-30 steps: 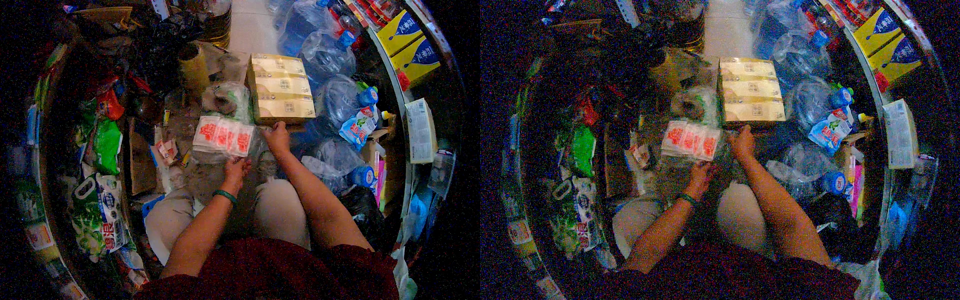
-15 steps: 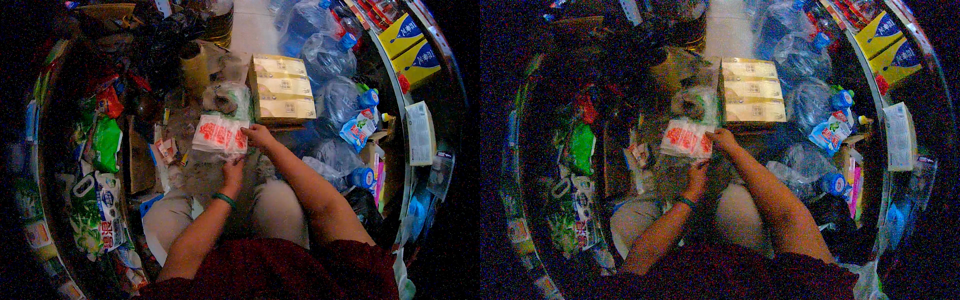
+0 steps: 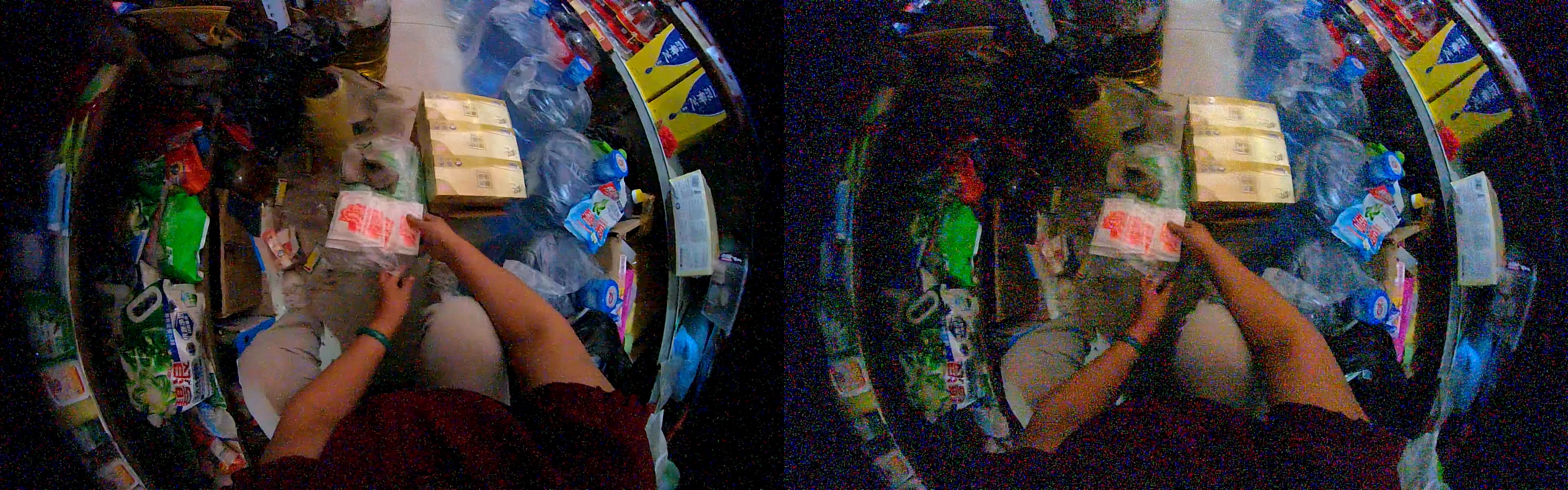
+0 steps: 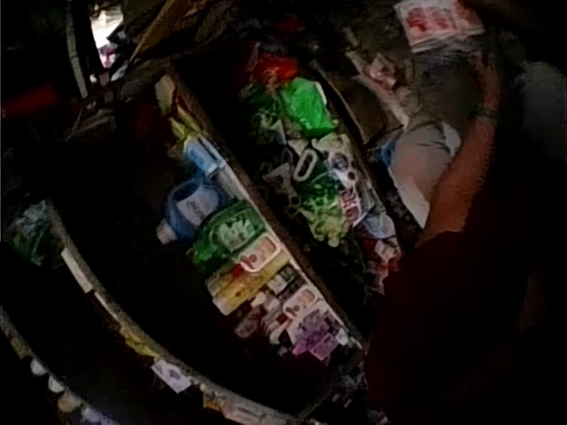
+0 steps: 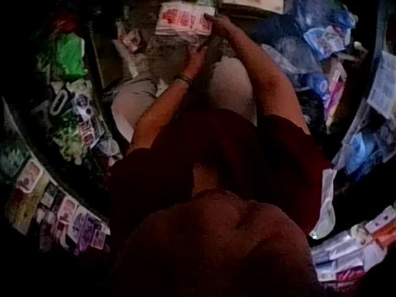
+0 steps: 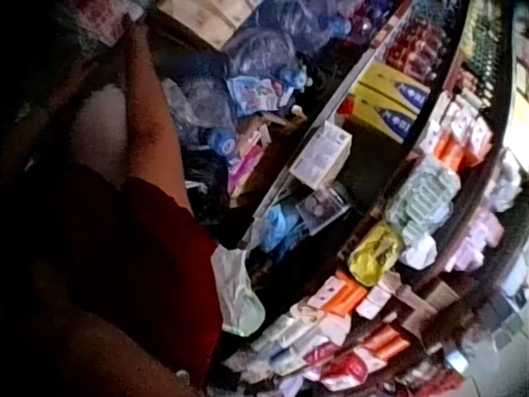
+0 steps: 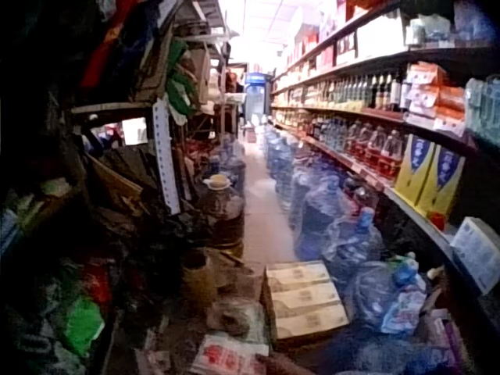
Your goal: The person sits on the floor in a cluttered storage area and repeatedly picks up small white packets, stamps them with a red hand stamp, and places them into a plastic bag. The person also handles a blue box and other items on the floor.
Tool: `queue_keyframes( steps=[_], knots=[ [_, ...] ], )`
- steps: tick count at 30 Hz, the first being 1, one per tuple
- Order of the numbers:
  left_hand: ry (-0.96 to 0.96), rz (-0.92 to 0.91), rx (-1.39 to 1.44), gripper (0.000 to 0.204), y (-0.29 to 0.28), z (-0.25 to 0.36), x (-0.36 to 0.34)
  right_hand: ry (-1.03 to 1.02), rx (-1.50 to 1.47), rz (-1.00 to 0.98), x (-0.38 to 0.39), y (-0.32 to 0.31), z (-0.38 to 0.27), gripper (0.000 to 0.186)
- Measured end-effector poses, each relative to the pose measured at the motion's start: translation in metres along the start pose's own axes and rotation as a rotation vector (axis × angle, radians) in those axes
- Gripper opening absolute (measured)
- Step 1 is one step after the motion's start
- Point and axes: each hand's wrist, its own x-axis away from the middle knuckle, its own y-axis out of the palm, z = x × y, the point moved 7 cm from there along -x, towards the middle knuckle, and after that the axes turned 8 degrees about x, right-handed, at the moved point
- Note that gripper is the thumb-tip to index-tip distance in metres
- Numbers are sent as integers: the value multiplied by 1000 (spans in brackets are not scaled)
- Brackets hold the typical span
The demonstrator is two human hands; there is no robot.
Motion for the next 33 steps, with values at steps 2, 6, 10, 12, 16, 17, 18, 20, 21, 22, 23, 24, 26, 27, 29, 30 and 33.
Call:
queue_keyframes(
  steps=[2, 6, 10, 12, 16, 17, 18, 20, 21, 22, 23, 24, 26, 27, 29, 30, 33],
  knots=[
    [-251, 21, 223, 29, -8, -28, 5, 120, 36, -50, 20, 23, -16, 22],
    [-526, 440, 751, 36, -43, -34, 16, 43, -28, -16, 28, 15, -21, 24],
    [-486, 716, 436, 49, -113, -18, -16, 39, 212, -64, 24, -4, -20, 20],
    [-305, 896, 28, 52, -145, -14, -34, 138, -136, -85, 53, 17, -35, 24],
    [-368, 385, 238, 53, -116, -24, -88, 42, -41, -86, 59, -10, 4, 37],
    [-413, 284, 298, 53, -116, -34, -86, 131, 64, -90, 55, -5, 13, 31],
    [-446, 176, 362, 54, -109, -37, -86, 112, 76, -93, 47, -6, 22, 30],
    [-498, 79, 444, 55, -98, -39, -83, 76, 101, -94, 34, -21, 47, 28],
    [-518, 67, 472, 55, -100, -34, -83, 51, 111, -83, 27, -33, 61, 27],
    [-535, 45, 512, 55, -103, -11, -85, 14, 134, -67, 16, -45, 69, 26],
    [-566, 41, 541, 55, -113, 7, -82, 0, 96, -71, 13, -42, 64, 26],
    [-593, 37, 577, 55, -118, 17, -81, -18, 62, -77, 13, -38, 55, 26],
    [-620, 130, 687, 55, -131, -6, -65, -3, -117, -143, 49, 11, 0, 26],
    [-623, 156, 750, 56, -130, -16, -59, -20, -132, -161, 66, 23, -28, 27],
    [-475, 138, 836, 56, -126, -21, -59, -57, -170, -171, 95, 32, -76, 30],
    [-471, 148, 884, 56, -123, -19, -60, -95, -214, -159, 103, 31, -94, 32],
    [-568, 177, 1061, 54, -121, -7, -66, -184, -330, -166, 115, 28, -132, 38]
  ],
)
